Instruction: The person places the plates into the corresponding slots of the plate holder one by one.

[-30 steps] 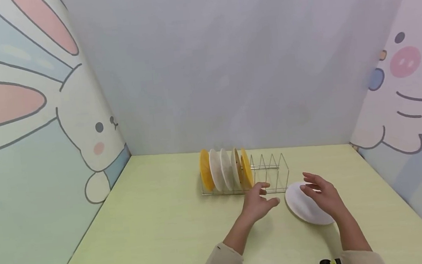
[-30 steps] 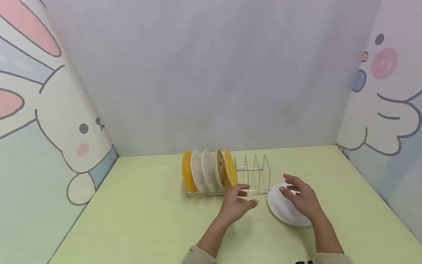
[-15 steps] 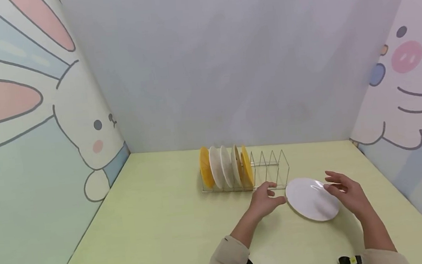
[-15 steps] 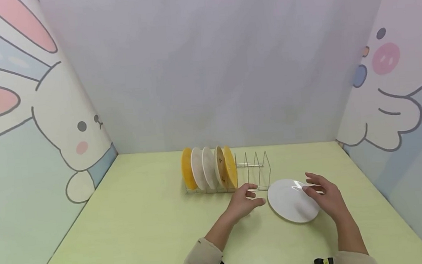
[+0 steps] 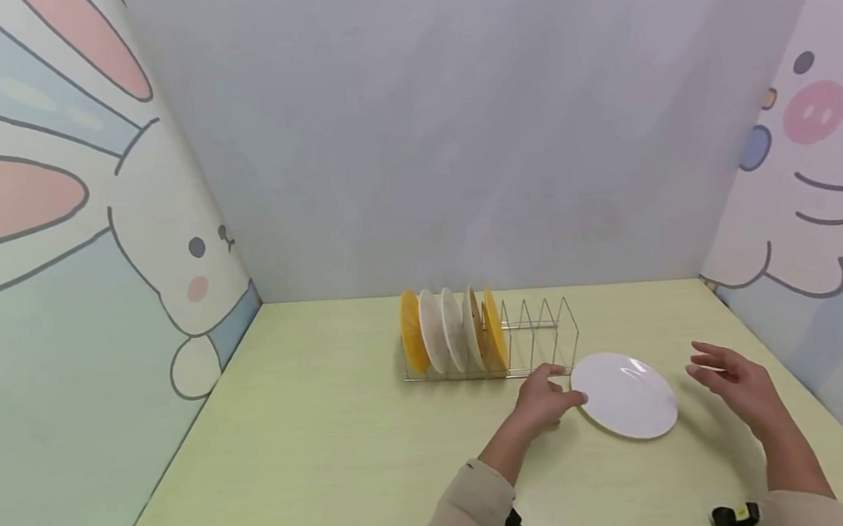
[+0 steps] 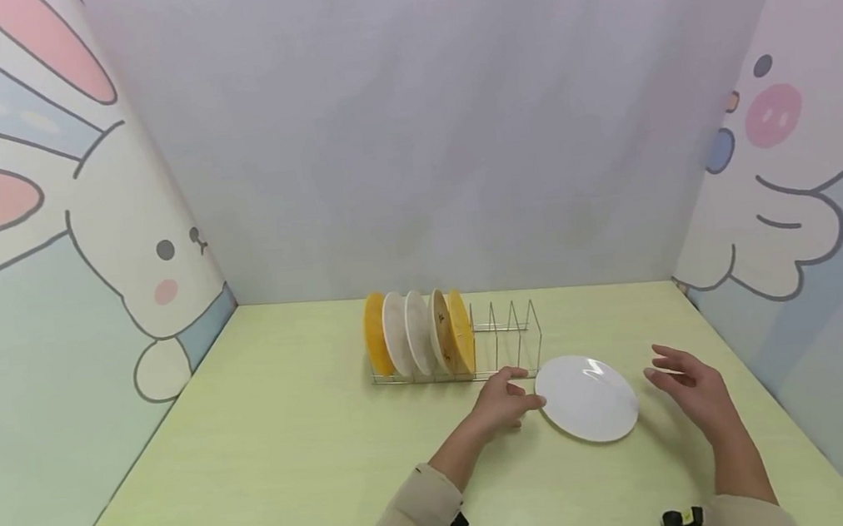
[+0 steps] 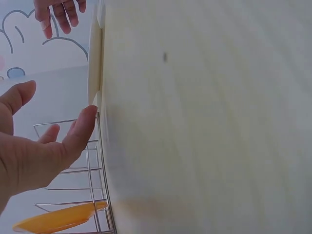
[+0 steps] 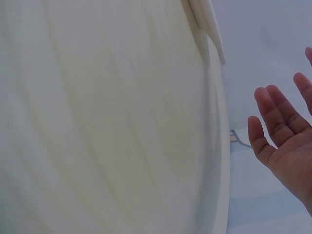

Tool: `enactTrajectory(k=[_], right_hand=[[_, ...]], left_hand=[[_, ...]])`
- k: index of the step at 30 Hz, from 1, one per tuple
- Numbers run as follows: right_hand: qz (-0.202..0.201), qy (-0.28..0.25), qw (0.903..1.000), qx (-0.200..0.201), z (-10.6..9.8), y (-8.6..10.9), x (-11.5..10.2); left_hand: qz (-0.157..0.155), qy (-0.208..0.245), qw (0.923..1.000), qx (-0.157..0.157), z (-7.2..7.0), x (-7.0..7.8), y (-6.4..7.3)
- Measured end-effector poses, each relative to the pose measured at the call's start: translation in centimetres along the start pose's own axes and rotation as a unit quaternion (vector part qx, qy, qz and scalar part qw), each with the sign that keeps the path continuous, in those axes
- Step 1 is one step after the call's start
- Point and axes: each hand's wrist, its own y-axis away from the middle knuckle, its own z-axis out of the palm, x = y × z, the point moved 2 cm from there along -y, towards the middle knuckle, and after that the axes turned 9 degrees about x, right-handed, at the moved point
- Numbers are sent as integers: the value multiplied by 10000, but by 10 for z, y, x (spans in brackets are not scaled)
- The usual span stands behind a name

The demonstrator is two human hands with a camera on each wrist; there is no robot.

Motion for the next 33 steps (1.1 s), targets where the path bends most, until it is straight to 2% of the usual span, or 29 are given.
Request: enactTrajectory(k=[8, 13, 16, 21, 28, 30, 33], right_hand=[[299, -732, 9969, -52, -21, -1, 19], [675, -1570, 9851, -170, -25, -2, 30], [836, -1876, 9784, -242, -24, -2, 34], [862, -2006, 9755, -283, -23, -3, 38], [968, -2039, 9735, -362, -21, -4, 35], [1022, -1955, 9747, -359, -21, -3, 34], [1044, -1789, 9777, -338, -21, -2, 32]], left_hand=[[-372, 93, 9992, 85, 16, -3, -6], [-515, 83, 9985, 165, 27, -6, -12], [-518, 51, 9982, 290, 32, -9, -16], [-436, 28, 9977, 526, 38, -11, -21], [-190, -184, 9964, 802, 35, -10, -21], [-239, -135, 9964, 804, 34, -10, -20], [-576, 329, 9956, 662, 34, -11, -18]])
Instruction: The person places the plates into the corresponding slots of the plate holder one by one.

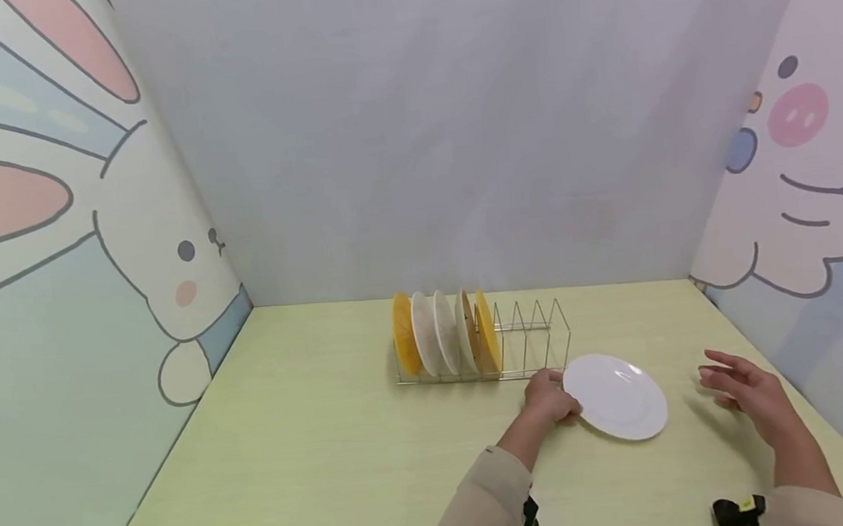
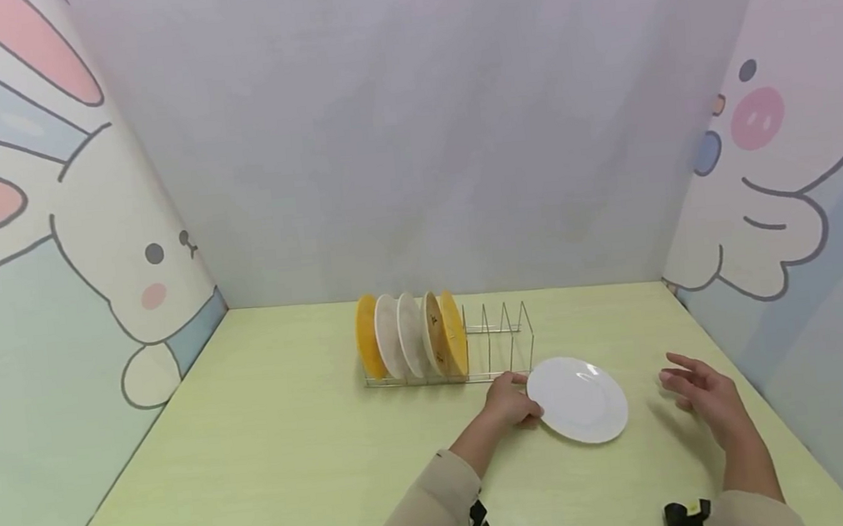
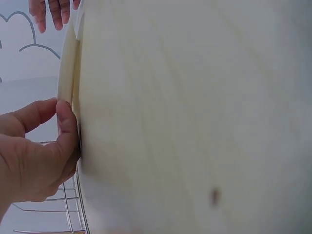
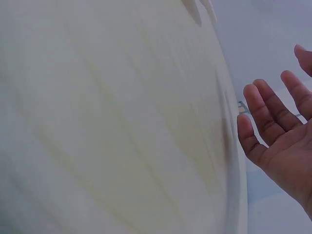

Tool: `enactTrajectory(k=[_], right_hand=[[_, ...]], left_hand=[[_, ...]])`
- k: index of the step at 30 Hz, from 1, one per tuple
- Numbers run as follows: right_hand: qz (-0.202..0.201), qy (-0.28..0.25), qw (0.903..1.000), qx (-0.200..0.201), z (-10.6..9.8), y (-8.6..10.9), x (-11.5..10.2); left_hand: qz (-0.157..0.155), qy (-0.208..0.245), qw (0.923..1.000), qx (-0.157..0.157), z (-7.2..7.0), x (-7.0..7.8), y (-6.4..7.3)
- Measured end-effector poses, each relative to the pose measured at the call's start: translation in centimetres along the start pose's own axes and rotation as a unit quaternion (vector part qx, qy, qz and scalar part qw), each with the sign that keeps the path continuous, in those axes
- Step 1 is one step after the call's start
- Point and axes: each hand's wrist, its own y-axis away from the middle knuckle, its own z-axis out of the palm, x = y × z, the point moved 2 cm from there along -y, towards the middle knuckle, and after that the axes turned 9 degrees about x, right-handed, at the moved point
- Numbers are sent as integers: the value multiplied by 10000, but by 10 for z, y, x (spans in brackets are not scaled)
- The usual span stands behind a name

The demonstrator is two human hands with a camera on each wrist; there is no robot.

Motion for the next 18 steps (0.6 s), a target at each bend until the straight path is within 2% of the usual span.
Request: enactTrajectory(k=[3, 6, 11, 18], right_hand=[[-143, 90, 9999, -17, 1, 5, -5], [-412, -173, 9990, -75, 6, 11, -11], [-833, -957, 9918, -132, 11, 18, -24], [-1012, -1443, 9842, -162, 13, 22, -33]], left_hand=[[-454, 565, 9970, -264, 1, -1, 2], [-625, 969, 9920, -520, -1, -1, 2], [-477, 1361, 9866, -762, -8, 5, 3], [-346, 1593, 9821, -942, -18, 22, 11]])
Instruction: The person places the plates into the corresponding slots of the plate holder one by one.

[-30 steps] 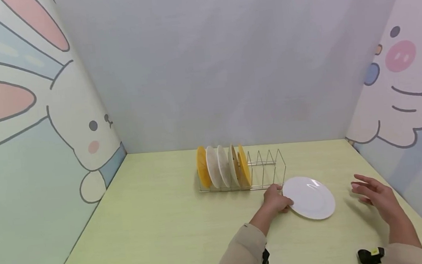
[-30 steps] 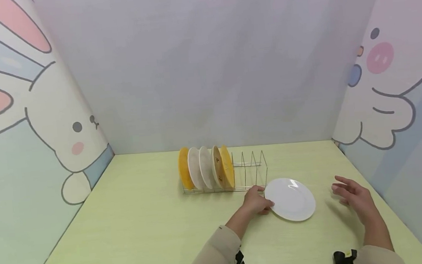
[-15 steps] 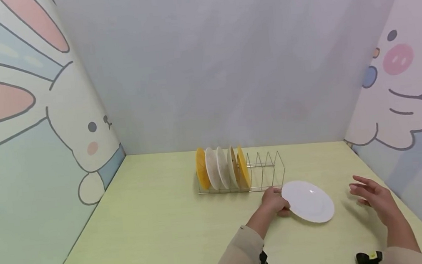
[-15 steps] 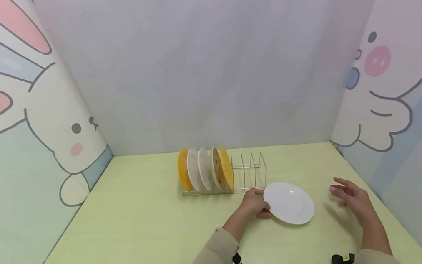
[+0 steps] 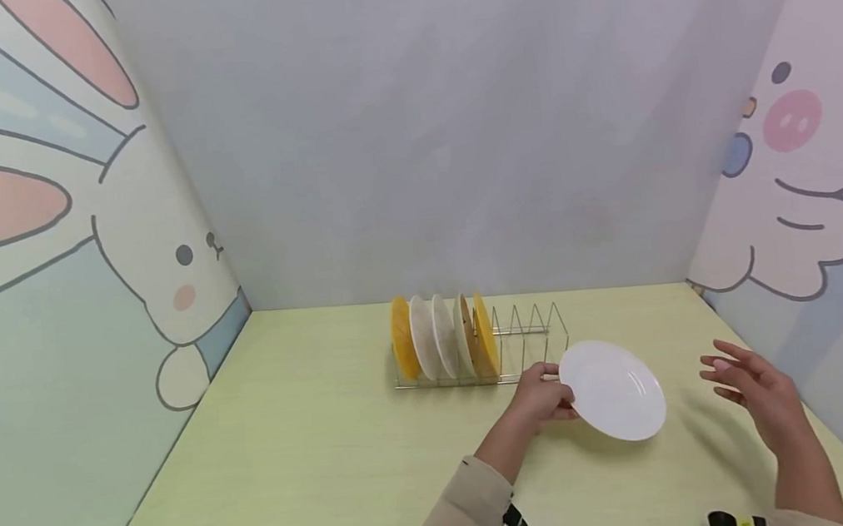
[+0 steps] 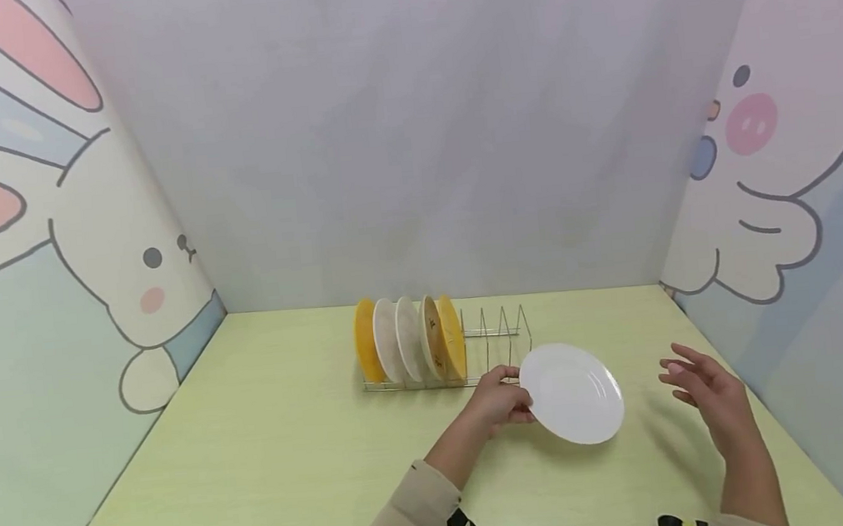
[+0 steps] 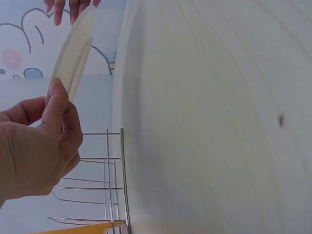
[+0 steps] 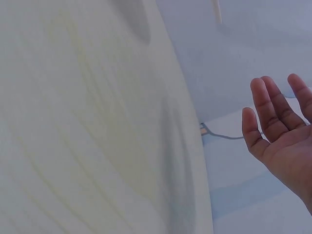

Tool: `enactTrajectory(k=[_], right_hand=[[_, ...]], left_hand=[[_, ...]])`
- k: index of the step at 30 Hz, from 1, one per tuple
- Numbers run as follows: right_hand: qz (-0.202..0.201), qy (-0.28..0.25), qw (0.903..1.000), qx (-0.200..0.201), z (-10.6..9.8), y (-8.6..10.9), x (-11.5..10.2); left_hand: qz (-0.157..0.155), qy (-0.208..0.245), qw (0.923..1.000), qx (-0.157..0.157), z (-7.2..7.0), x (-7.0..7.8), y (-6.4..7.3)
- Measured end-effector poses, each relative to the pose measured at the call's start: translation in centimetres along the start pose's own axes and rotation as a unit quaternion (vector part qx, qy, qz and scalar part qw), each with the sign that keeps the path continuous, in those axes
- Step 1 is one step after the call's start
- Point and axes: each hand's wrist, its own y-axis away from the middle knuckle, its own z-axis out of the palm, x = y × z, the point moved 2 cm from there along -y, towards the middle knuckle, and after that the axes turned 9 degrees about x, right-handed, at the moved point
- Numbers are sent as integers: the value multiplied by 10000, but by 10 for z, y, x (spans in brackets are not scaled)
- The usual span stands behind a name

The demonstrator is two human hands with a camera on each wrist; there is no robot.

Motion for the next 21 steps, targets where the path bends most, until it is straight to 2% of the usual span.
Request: enactTrajectory(k=[7, 10, 12, 17, 19, 21], right_hand=[[-74, 8, 9999, 122, 1, -3, 13], [-38, -236, 9993, 278, 5, 1, 17], [-64, -373, 9987, 328, 2, 0, 28], [-187, -602, 9972, 397, 24, 7, 24], [-239, -648, 9968, 415, 40, 12, 12], [-315, -610, 9969, 394, 43, 10, 11]], left_hand=[[70, 99, 9999, -87, -4, 8, 5], [114, 81, 9999, -55, -7, 10, 8], [164, 77, 9998, -46, -9, 12, 11], [334, 109, 9994, -30, -21, 18, 20], [398, 127, 9991, -23, -27, 20, 22], [458, 152, 9988, 14, -30, 23, 23]])
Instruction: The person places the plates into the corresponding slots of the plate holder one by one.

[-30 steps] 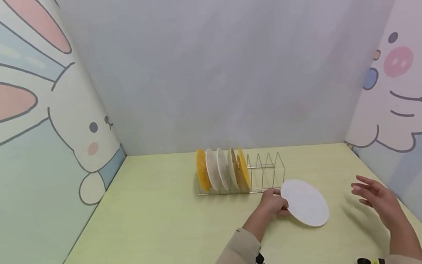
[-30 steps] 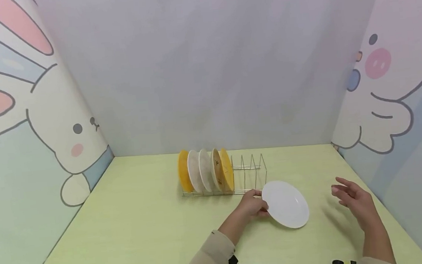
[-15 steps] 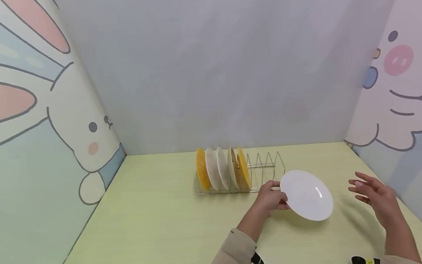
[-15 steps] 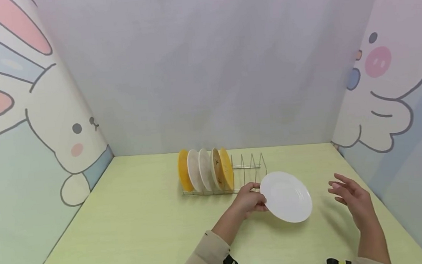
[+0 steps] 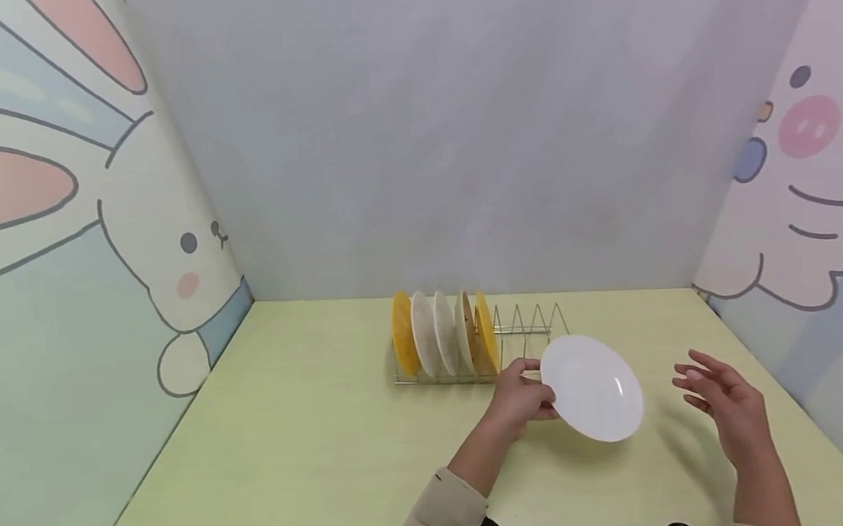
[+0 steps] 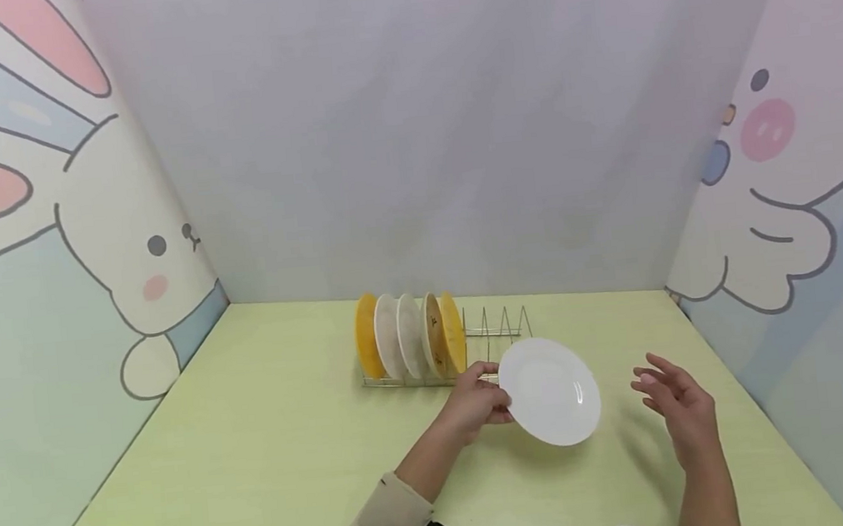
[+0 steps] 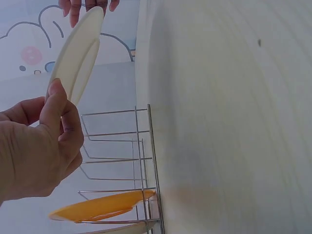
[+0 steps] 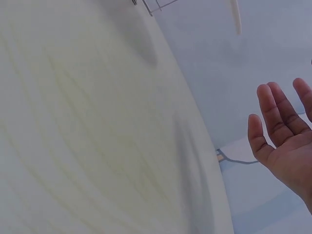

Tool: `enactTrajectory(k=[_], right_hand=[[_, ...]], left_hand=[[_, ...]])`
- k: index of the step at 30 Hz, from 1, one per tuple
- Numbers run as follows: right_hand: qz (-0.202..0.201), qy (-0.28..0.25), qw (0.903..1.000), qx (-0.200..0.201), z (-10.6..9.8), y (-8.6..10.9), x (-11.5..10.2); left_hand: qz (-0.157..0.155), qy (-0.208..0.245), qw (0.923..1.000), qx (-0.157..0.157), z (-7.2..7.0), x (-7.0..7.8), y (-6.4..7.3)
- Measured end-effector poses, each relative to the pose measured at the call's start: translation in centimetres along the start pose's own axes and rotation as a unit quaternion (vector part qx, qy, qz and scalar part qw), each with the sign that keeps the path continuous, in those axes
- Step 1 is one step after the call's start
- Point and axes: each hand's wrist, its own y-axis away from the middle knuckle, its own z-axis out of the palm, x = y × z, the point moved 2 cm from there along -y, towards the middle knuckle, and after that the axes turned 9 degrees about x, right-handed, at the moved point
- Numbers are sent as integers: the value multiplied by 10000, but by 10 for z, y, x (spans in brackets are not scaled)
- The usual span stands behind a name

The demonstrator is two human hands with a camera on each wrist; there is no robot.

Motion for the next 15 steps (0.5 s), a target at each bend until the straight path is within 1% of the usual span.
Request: enactTrajectory(k=[3, 7, 13, 15], right_hand=[[-57, 106, 9999, 3, 6, -2, 1], [-69, 271, 9996, 6, 14, -4, 4], [-68, 461, 9988, -160, 27, -8, 8], [-96, 508, 9984, -216, 31, -10, 9]], left_hand=[[66, 13, 10000, 30, -4, 3, 0], [176, 28, 9998, -21, -8, 6, 1], [292, 150, 9995, -42, -16, 14, 5], [338, 183, 9992, -100, -18, 17, 6]])
